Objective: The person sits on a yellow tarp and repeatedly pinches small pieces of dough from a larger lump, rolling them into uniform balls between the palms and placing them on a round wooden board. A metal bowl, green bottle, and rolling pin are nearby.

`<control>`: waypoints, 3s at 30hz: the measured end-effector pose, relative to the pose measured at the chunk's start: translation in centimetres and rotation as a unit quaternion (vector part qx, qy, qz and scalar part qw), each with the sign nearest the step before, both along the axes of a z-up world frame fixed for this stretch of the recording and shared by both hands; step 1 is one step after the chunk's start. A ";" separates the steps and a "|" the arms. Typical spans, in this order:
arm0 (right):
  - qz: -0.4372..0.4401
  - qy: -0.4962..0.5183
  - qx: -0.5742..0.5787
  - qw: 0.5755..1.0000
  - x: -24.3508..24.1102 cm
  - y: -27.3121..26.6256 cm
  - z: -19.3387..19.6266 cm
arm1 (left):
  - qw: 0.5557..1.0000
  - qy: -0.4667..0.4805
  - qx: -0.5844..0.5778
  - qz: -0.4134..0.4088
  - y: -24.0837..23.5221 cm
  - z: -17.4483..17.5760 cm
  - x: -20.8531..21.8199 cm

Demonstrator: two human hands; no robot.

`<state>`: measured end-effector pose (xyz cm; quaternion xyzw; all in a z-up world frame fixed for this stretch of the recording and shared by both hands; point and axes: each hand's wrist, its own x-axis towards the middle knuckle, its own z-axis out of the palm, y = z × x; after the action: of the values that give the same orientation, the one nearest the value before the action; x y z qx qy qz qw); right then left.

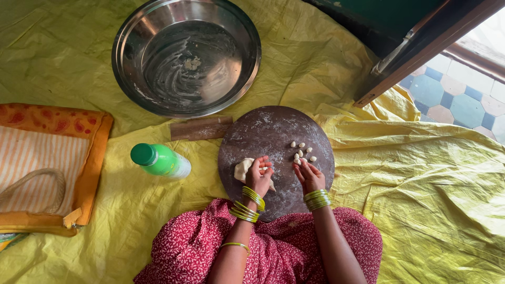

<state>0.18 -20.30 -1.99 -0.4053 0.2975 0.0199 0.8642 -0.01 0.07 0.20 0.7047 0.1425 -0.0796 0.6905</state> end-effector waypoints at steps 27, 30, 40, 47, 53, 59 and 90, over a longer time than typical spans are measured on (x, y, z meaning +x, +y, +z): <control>0.276 -0.317 -0.705 0.571 -4.9 6.8 4.3 | 0.911 -0.131 0.381 -0.088 0.5 -0.4 -4.6; 0.301 -0.253 -0.713 0.580 -5.2 6.6 4.1 | 0.920 -0.113 0.353 -0.129 0.6 0.5 -5.5; 0.334 -0.192 -0.679 0.625 -8.7 5.9 8.3 | 0.919 -0.184 0.323 -0.132 2.3 3.0 -7.3; 0.271 -0.176 -0.379 0.867 -9.4 3.7 10.0 | 0.937 -0.177 0.272 -0.132 2.0 2.9 -6.8; 0.201 -0.184 -0.430 0.861 -10.2 0.3 11.7 | 0.968 -0.038 0.180 -0.171 -0.6 1.7 -7.3; 0.299 -0.217 -0.505 0.780 -9.3 1.3 10.6 | 0.975 -0.007 0.046 -0.216 2.2 0.9 -6.6; 0.293 -0.153 -0.738 0.589 0.2 13.2 8.9 | 0.833 0.040 -0.551 -0.024 0.4 7.2 -6.5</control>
<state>0.42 -7.15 6.93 -0.9663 -0.0611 -0.0166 0.2496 -6.52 0.51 7.36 0.2072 0.0859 -0.1897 0.9559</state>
